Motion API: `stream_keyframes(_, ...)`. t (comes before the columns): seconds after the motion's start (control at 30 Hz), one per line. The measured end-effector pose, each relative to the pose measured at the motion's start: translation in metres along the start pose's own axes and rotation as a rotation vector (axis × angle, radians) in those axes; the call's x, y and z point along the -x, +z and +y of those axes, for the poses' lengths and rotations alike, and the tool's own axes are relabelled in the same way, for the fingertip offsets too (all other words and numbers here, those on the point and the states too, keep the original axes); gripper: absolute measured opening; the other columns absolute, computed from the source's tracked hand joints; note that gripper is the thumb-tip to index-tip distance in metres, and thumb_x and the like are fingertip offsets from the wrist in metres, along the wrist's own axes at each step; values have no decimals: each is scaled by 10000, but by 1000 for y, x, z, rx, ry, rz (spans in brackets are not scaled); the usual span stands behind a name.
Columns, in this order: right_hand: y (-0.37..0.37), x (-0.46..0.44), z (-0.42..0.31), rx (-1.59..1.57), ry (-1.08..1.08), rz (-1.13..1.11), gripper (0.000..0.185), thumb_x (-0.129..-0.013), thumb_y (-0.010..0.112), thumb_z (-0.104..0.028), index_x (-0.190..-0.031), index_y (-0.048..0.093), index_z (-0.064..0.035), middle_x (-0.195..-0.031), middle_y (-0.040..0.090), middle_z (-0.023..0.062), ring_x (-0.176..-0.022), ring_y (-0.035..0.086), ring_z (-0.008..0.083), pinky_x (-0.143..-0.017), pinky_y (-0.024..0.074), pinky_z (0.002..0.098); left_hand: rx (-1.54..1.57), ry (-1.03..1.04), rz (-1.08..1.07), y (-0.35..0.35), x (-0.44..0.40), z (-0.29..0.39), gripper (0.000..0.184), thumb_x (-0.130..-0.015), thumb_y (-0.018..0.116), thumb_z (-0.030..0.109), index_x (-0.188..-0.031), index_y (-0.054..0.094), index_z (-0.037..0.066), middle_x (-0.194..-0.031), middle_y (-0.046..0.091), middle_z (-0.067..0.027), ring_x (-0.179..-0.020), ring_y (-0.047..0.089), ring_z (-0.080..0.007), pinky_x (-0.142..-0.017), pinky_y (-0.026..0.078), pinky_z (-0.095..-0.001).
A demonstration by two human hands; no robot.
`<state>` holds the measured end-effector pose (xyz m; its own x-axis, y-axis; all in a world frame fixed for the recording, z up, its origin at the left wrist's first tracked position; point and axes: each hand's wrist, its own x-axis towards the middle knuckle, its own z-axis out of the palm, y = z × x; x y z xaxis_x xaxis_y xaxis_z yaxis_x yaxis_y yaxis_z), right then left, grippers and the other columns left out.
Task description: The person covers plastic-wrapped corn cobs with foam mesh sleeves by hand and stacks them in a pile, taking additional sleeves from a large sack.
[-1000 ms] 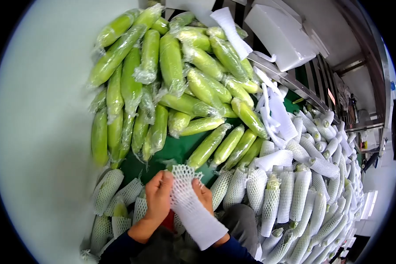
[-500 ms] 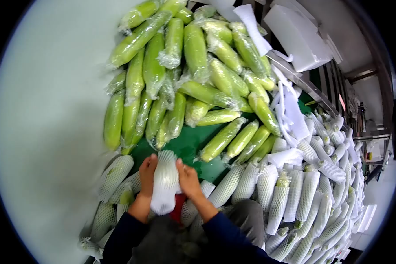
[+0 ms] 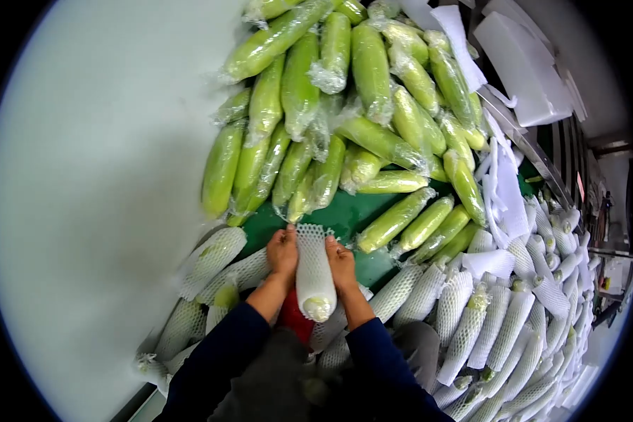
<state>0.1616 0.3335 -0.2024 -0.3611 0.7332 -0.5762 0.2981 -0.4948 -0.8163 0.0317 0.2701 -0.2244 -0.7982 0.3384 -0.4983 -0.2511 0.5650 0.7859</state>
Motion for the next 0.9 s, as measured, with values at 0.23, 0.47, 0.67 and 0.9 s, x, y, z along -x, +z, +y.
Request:
stream_keyframes(0.23, 23, 58, -76, -413, -208, 50, 370, -1056, 419, -226, -1297, 535, 30, -1184, 609, 138, -1049, 590, 182, -921, 484, 320, 27, -63, -700, -46, 49, 133, 694, -866, 649, 574, -1275, 581, 17, -1160, 640, -173, -1062, 598, -243, -922, 455, -339)
stream_keyframes(0.47, 84, 133, -163, 120, -366, -179, 333, -971, 567, -159, -1267, 554, -7, -962, 659, 185, -872, 659, 238, -786, 526, 368, -414, 145, -847, -196, 47, 226, 517, -849, 719, 475, -1098, 664, 26, -981, 688, -86, -886, 642, -191, -789, 501, -312)
stream_keyframes(0.67, 23, 93, -131, 345, -576, -53, 228, -902, 659, -112, -1118, 667, -38, -974, 696, 160, -852, 691, 286, -682, 548, 352, -1199, 648, -41, -253, 72, 47, 570, -865, 668, 253, -1357, 493, 23, -1377, 486, -257, -1264, 460, -451, -1079, 365, -537)
stream_keyframes(0.9, -247, 12, -183, 677, -699, 830, 396, -809, 713, -77, -1188, 621, -8, -1032, 685, 185, -939, 672, 321, -826, 525, 402, -704, 877, -58, -205, 92, 146, 416, -863, 646, 154, -1238, 570, -10, -1228, 578, -246, -1122, 561, -420, -954, 450, -472)
